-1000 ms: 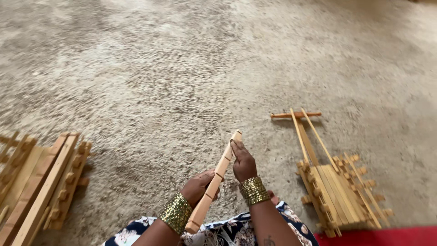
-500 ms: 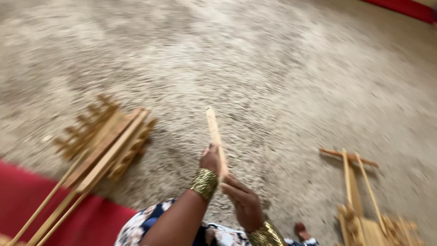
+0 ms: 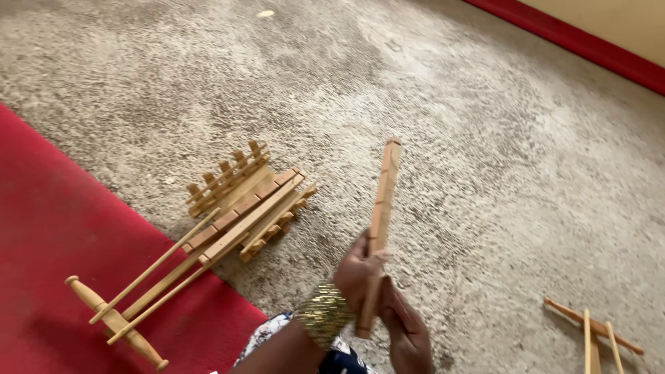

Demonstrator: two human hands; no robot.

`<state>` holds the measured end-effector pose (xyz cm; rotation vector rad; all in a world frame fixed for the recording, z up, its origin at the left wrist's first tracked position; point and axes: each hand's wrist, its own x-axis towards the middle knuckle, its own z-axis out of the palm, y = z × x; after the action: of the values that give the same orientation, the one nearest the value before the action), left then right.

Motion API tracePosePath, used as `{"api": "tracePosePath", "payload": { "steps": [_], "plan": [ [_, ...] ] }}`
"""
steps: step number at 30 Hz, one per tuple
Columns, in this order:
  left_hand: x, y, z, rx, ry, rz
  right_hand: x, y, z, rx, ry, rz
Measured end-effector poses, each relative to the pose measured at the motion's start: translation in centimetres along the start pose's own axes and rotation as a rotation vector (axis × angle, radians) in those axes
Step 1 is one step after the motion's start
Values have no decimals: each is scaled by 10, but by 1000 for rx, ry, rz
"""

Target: The person assembles a miniature wooden chair by hand. They first inspect a single wooden slat, then pick up the chair frame and insert multiple slats into the seat slots, adjusting them to fit.

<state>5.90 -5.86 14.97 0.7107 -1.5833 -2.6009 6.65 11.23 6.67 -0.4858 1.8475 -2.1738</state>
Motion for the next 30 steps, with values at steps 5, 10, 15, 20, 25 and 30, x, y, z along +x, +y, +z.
{"api": "tracePosePath", "payload": {
  "steps": [5,10,15,20,25,30],
  "plan": [
    [-2,30,-95,287,369,364,17,2,88,203,-42,233],
    [33,36,-218,1026,432,186,56,39,177,32,-224,361],
    [55,20,-259,1320,365,201,110,91,233,174,-226,410],
    [69,10,-260,1399,318,216,113,110,223,-118,-134,426],
    [80,2,-249,1350,350,309,106,101,217,-73,-163,446],
    [91,-1,-249,1429,381,340,104,81,215,-11,-234,429]
  ]
}}
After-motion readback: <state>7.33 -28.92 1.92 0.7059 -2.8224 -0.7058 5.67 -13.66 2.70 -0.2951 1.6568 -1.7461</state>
